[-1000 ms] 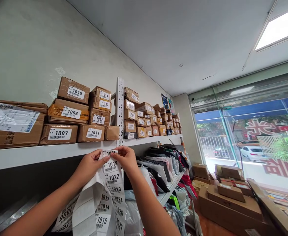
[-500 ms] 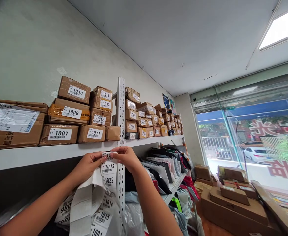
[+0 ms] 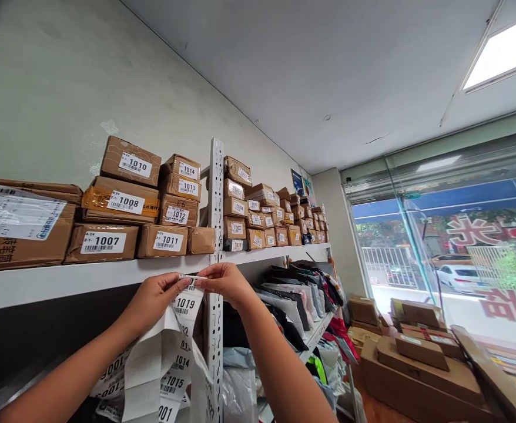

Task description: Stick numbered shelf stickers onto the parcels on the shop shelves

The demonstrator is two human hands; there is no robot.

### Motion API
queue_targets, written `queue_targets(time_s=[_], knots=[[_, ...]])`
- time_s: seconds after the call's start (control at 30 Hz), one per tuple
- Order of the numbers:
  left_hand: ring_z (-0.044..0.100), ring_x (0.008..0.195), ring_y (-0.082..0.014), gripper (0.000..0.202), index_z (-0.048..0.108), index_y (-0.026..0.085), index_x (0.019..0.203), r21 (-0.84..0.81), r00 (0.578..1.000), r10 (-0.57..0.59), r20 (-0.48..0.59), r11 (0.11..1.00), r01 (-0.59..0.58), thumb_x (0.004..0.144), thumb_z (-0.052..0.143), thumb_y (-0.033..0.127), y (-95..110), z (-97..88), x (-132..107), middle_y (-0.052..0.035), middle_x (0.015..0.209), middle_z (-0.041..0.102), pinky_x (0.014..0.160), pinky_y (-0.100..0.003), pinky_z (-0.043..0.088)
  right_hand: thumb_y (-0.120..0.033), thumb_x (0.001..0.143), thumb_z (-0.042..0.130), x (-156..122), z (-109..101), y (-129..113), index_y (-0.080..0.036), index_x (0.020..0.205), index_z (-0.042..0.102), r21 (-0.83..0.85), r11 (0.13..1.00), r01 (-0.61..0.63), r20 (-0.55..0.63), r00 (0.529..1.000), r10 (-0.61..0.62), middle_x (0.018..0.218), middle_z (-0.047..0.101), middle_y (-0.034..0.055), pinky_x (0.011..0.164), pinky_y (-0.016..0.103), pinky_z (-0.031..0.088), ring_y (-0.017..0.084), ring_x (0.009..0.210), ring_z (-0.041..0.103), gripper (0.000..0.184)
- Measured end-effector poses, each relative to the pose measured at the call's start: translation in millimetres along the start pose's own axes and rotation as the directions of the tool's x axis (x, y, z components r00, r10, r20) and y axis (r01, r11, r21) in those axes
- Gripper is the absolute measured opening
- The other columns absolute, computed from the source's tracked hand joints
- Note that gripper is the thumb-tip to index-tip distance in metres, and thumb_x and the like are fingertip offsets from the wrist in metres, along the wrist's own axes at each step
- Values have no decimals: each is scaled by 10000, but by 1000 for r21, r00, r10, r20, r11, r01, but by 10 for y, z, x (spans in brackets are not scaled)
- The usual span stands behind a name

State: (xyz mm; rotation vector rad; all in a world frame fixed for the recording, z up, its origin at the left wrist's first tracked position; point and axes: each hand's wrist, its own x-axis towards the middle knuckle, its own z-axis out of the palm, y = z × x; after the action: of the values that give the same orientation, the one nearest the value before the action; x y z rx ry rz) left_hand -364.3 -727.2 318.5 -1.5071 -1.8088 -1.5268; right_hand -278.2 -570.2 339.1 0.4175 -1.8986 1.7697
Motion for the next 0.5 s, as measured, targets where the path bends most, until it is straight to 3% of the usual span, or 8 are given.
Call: queue_targets(time_s=[0.13, 0.23, 0.33, 0.4, 0.5], knots=[[507, 706, -180, 358, 648, 164, 747, -139, 999, 4, 42, 990, 2, 773, 557, 510, 33, 39, 7, -10, 688, 580, 665, -271, 380, -284, 348, 894, 9, -4, 39, -168, 716, 713, 29, 996, 83, -63, 995, -81, 615, 643, -39, 611, 235, 414, 76, 572, 557, 425], [582, 873, -231, 326, 688, 170, 825, -257, 997, -33, 75, 965, 51, 707, 631, 468, 54, 73, 13, -56, 831, 672, 832, -316, 414, -326, 407, 874, 18, -13, 56, -166, 708, 713, -65, 992, 111, -44, 993, -114, 614, 637, -34, 616, 236, 403, 75, 573, 547, 377], [570, 719, -195, 360, 649, 165, 719, -291, 996, -85, 41, 952, 93, 641, 670, 516, 18, 94, 29, -26, 690, 635, 705, -285, 430, -378, 462, 844, 33, 20, 85, -162, 621, 681, -215, 960, 181, -79, 976, -202, 583, 631, -13, 580, 251, 385, 94, 548, 523, 314], [469, 554, -140, 436, 578, 165, 621, -235, 991, -119, -66, 967, 100, 652, 630, 597, -26, 107, 48, 20, 550, 525, 557, -246, 361, -380, 517, 817, 43, 77, 102, -172, 630, 674, -290, 928, 233, -108, 956, -274, 586, 626, -7, 569, 261, 387, 109, 549, 517, 277], [327, 465, -98, 539, 485, 172, 562, -211, 971, -161, -177, 970, 123, 669, 548, 697, -53, 124, 76, 53, 482, 401, 468, -228, 241, -356, 629, 738, 66, 181, 87, -194, 641, 671, -396, 856, 331, -161, 893, -420, 627, 635, 8, 613, 280, 418, 134, 600, 537, 175]])
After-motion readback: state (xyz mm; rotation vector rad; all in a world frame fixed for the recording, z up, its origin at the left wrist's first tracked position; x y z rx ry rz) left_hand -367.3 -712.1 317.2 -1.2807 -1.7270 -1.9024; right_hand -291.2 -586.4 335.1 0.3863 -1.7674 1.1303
